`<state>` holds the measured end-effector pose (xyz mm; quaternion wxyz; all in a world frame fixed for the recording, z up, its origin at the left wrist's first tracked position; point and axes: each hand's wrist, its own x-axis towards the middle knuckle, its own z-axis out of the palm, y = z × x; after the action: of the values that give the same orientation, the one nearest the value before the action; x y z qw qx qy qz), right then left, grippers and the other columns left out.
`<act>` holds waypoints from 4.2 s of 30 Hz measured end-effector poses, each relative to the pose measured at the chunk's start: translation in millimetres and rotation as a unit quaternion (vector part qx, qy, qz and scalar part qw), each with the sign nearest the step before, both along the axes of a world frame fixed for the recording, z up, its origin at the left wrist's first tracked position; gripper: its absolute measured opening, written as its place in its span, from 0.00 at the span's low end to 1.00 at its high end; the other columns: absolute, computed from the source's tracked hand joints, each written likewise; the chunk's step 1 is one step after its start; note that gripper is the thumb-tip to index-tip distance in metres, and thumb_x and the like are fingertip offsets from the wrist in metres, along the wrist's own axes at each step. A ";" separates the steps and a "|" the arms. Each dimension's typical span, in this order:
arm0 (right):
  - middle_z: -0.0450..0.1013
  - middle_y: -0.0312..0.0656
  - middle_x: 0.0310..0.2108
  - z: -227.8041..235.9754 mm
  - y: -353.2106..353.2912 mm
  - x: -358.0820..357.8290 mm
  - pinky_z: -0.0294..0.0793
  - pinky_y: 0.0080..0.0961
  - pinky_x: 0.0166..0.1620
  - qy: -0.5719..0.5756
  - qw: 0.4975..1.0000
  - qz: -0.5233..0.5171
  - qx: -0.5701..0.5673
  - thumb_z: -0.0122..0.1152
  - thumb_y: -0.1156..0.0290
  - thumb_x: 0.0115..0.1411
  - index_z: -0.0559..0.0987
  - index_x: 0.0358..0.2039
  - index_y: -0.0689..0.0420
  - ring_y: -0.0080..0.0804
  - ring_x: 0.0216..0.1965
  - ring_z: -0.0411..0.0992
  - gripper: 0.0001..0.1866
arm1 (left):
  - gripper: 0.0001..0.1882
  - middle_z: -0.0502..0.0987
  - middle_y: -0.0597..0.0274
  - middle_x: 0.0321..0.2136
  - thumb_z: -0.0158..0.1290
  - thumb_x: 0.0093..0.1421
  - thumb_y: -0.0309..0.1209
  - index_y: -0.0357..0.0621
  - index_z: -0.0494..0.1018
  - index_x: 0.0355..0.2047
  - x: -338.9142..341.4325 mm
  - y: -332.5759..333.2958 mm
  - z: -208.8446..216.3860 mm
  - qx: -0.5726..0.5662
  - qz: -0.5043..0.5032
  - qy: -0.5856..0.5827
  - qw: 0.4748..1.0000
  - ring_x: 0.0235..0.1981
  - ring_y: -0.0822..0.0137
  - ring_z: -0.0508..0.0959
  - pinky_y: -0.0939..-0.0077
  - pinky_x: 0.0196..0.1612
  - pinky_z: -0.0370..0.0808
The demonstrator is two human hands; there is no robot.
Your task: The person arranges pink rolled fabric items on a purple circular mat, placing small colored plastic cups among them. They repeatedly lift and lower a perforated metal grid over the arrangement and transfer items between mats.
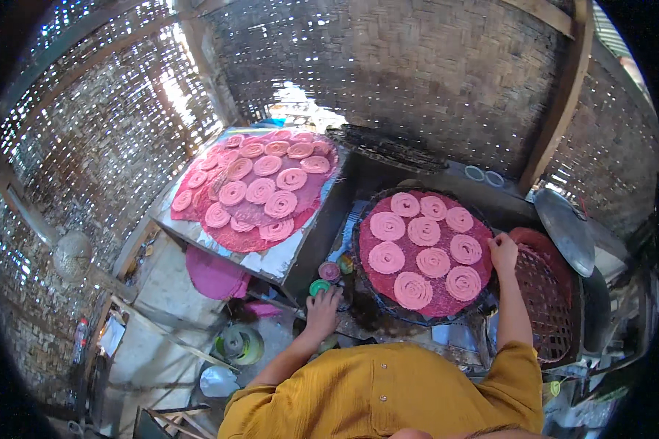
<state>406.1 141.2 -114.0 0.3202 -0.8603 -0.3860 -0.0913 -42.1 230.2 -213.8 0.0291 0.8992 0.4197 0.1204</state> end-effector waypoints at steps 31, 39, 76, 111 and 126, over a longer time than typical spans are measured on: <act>0.61 0.51 0.48 98.2 -25.3 -264.7 0.63 0.34 0.50 -0.002 0.871 0.491 0.022 0.59 0.56 0.48 0.62 0.50 0.61 0.45 0.48 0.62 0.33 | 0.43 0.68 0.53 0.45 0.65 0.34 0.30 0.39 0.55 0.51 -4.9 -11.2 163.6 -0.308 -0.216 -0.254 0.891 0.46 0.64 0.69 0.70 0.49 0.66; 0.63 0.52 0.46 104.4 -28.3 -255.1 0.65 0.33 0.48 -0.009 0.855 0.517 -0.034 0.59 0.55 0.48 0.60 0.53 0.63 0.45 0.46 0.65 0.36 | 0.39 0.67 0.50 0.45 0.62 0.37 0.35 0.42 0.59 0.50 23.1 -17.7 195.9 -0.284 -0.192 -0.169 0.924 0.48 0.55 0.67 0.66 0.51 0.63; 0.69 0.50 0.38 53.9 15.9 -222.9 0.63 0.36 0.45 0.040 0.904 0.417 -0.086 0.60 0.54 0.46 0.61 0.53 0.59 0.47 0.40 0.65 0.37 | 0.46 0.69 0.55 0.41 0.61 0.40 0.22 0.38 0.46 0.57 -26.2 17.1 200.9 -0.358 -0.097 -0.525 0.766 0.42 0.67 0.72 0.74 0.44 0.70; 0.65 0.49 0.45 103.1 -34.2 -242.0 0.62 0.34 0.49 0.105 0.890 0.440 0.054 0.64 0.57 0.43 0.64 0.51 0.59 0.43 0.46 0.63 0.36 | 0.49 0.69 0.48 0.44 0.65 0.35 0.33 0.37 0.49 0.56 28.8 -22.2 204.1 -0.229 -0.246 -0.189 0.923 0.46 0.58 0.70 0.70 0.48 0.68; 0.63 0.56 0.45 42.4 -55.7 -77.2 0.57 0.42 0.53 -0.002 0.992 0.023 -0.127 0.67 0.53 0.36 0.60 0.54 0.58 0.53 0.48 0.60 0.45 | 0.51 0.69 0.53 0.44 0.63 0.36 0.27 0.39 0.45 0.58 -3.0 12.6 210.3 -0.259 -0.130 -0.409 0.865 0.43 0.65 0.72 0.72 0.42 0.71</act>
<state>328.9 85.5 -71.6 0.2100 -0.8848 -0.4143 -0.0360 -45.1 242.7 -3.5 0.4455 0.7759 0.2653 0.3593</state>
